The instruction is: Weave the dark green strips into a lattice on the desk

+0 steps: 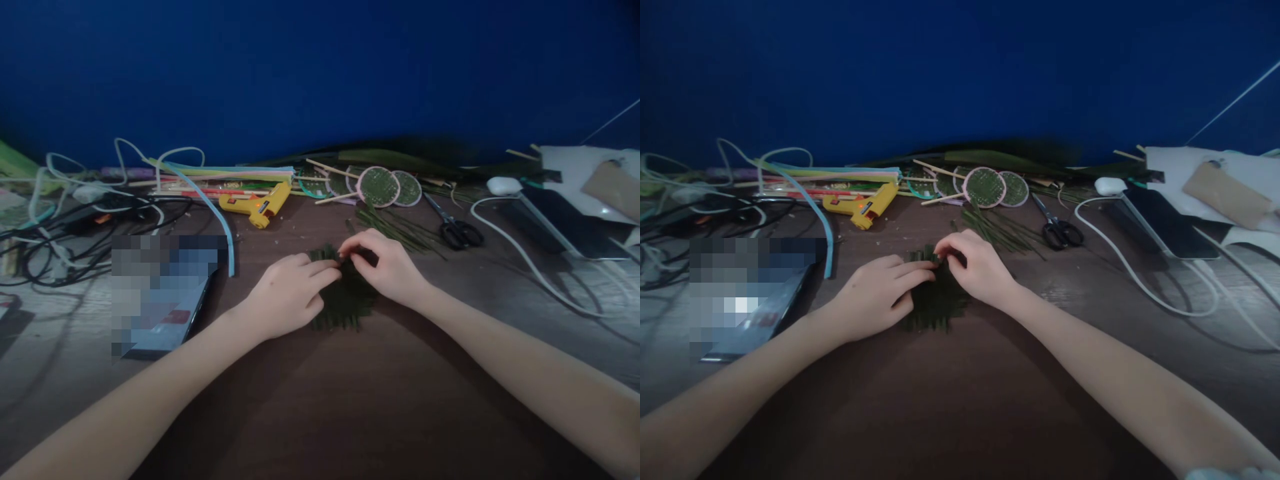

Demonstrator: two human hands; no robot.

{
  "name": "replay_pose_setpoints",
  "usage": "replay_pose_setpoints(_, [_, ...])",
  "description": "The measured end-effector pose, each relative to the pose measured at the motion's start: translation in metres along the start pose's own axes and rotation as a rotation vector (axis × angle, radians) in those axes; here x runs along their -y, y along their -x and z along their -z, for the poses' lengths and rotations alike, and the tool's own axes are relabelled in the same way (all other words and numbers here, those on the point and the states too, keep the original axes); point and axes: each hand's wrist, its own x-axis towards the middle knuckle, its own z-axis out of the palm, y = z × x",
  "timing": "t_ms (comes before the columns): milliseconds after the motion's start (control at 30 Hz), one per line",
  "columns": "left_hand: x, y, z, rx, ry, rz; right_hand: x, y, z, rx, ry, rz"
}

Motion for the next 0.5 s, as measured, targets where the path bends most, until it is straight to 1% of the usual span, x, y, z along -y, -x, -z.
replay_pose_setpoints(100, [-0.0002, 0.0012, -0.0007, 0.0, -0.029, -0.012, 0.0001, -0.0004, 0.0002, 0.014, 0.045, 0.001])
replay_pose_setpoints(367, [-0.0018, 0.0022, -0.0008, -0.042, -0.111, -0.059, 0.0011, -0.0014, 0.0003, 0.041, 0.079, -0.011])
replay_pose_setpoints(500, [-0.0013, 0.0017, -0.0015, -0.051, -0.116, -0.068, 0.0019, -0.0008, 0.0006, 0.077, 0.097, 0.015])
